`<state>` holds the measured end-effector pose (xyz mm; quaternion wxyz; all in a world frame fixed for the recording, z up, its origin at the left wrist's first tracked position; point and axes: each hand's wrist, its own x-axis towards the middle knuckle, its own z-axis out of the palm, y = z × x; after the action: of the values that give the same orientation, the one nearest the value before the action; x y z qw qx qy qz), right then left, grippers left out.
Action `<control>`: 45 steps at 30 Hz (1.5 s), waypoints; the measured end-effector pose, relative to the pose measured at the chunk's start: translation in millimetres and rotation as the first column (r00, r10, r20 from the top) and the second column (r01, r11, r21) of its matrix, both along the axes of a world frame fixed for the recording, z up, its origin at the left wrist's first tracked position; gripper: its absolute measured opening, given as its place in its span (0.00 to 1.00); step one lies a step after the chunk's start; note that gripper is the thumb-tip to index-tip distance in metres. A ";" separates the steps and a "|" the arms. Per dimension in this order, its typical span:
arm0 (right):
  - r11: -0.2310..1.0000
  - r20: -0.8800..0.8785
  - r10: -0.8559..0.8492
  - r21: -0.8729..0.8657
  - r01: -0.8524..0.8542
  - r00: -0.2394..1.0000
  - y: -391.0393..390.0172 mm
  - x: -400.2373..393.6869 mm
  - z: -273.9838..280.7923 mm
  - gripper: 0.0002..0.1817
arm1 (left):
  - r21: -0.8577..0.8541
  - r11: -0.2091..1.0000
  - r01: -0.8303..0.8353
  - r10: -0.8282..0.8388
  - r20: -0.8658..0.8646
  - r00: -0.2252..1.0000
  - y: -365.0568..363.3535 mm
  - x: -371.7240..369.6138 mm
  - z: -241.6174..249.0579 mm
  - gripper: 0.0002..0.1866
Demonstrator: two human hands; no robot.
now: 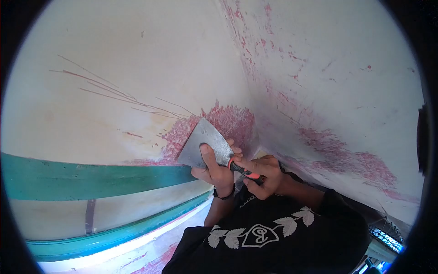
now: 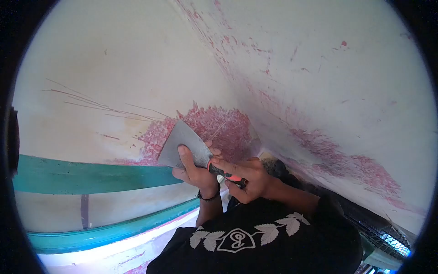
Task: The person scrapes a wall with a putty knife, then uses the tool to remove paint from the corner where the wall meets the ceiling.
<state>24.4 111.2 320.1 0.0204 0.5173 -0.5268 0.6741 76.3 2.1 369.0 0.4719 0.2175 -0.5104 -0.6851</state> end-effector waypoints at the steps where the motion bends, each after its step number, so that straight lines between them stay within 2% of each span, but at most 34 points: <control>1: 1.000 -0.010 0.017 0.025 -0.017 1.000 2.8 -0.6 1.9 0.33 | -0.012 1.000 -0.003 0.003 0.000 1.000 0.5 0.1 1.2 0.25; 3: 0.997 -0.035 0.044 0.064 -0.041 0.998 6.6 -2.8 6.3 0.33 | -0.049 0.999 -0.001 0.001 -0.005 1.000 -2.1 -1.3 5.2 0.25; 6: 0.998 -0.069 -0.050 -0.035 0.048 0.996 -2.1 2.3 6.1 0.32 | -0.034 0.999 0.028 -0.030 -0.047 0.998 -4.1 0.0 -0.2 0.25; 15: 0.995 -0.048 -0.066 0.079 0.069 0.997 4.3 7.6 12.7 0.33 | -0.017 0.998 0.061 -0.062 -0.023 0.998 -5.7 -1.5 4.6 0.24; 18: 0.999 -0.030 -0.013 0.032 0.014 0.999 7.4 6.3 4.5 0.35 | -0.025 1.000 0.009 -0.010 -0.032 0.999 -1.0 2.6 0.3 0.23; 21: 0.999 -0.079 -0.021 0.036 0.024 0.997 5.3 5.3 2.4 0.33 | -0.055 0.998 0.027 -0.031 -0.075 0.997 -2.9 1.6 0.3 0.23; 24: 0.998 -0.035 -0.055 0.026 0.056 0.998 5.7 10.4 13.5 0.33 | -0.073 0.997 0.031 -0.032 -0.017 0.999 -2.6 4.9 0.6 0.23; 30: 0.996 -0.045 -0.054 0.065 0.056 0.998 3.5 14.2 8.8 0.34 | -0.076 0.997 0.009 -0.011 -0.024 1.000 -7.2 -0.1 7.2 0.23; 36: 0.995 -0.076 -0.100 -0.027 0.098 0.992 -4.4 6.8 13.1 0.35 | -0.085 0.996 0.002 -0.004 -0.025 1.000 -4.9 -4.2 18.0 0.23; 39: 0.993 -0.060 -0.118 -0.008 0.118 0.991 -3.7 8.9 13.0 0.35 | -0.084 0.996 0.023 -0.028 -0.055 0.998 -6.8 -4.8 13.0 0.22; 42: 0.993 -0.009 -0.099 -0.059 0.098 0.995 -2.2 12.4 6.0 0.34 | -0.089 0.996 -0.024 0.020 -0.047 0.999 0.5 -2.7 9.9 0.21; 45: 0.997 -0.059 -0.069 0.044 0.071 0.996 2.0 4.4 13.5 0.34 | -0.087 0.996 0.012 -0.019 -0.073 0.997 -3.8 -9.0 19.2 0.20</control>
<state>28.8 113.2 333.6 0.0472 0.5180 -0.5591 0.6456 67.3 -1.8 388.2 0.4942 0.1675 -0.5235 -0.6736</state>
